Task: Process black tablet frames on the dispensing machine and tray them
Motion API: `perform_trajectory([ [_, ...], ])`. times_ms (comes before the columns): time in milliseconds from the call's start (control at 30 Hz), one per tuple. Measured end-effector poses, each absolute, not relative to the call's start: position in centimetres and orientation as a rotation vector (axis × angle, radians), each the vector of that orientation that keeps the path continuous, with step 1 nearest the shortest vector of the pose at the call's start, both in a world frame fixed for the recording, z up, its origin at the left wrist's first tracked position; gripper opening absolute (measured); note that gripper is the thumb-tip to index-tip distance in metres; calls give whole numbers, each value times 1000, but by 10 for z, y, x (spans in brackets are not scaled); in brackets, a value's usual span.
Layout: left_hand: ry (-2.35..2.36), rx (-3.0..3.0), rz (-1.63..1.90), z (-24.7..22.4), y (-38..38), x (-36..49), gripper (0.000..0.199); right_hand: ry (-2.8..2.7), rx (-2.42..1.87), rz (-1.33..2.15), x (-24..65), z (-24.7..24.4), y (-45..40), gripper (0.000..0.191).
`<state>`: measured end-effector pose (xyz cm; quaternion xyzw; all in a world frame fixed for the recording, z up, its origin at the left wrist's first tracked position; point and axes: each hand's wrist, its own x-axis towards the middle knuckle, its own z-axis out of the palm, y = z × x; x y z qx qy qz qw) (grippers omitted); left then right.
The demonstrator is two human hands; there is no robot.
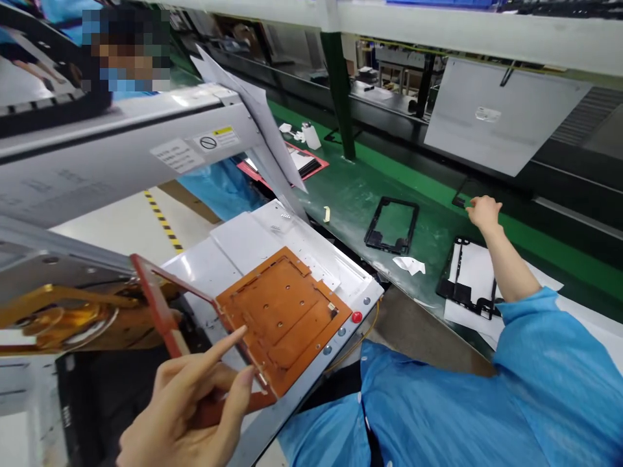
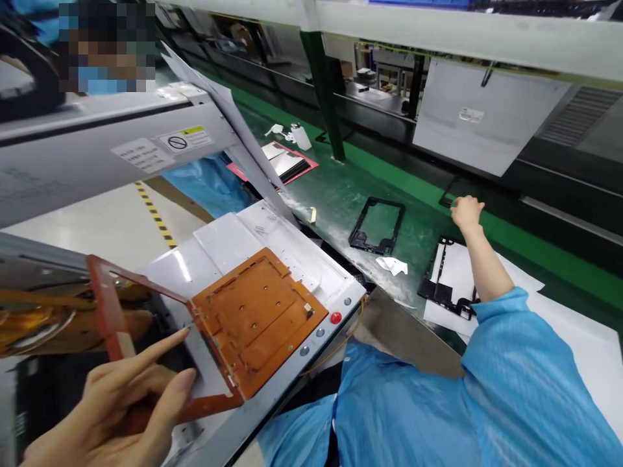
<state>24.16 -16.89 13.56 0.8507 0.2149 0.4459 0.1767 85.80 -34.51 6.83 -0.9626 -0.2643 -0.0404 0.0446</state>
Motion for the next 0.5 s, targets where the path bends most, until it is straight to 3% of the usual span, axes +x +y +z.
perform_trajectory([
  [233, 570, 2409, 1241, 134, -168, 247, 63, -1644, -2402, 169, 728, 13, -260, 31],
  [400, 563, 2413, 1296, 133, -167, 245, 63, -1732, -2342, 170, 690, -5, -233, 20],
  [500, 593, 2376, 1372, 131, -169, 238, 58, -1680, -2333, 127, 692, 3, -233, 24],
])
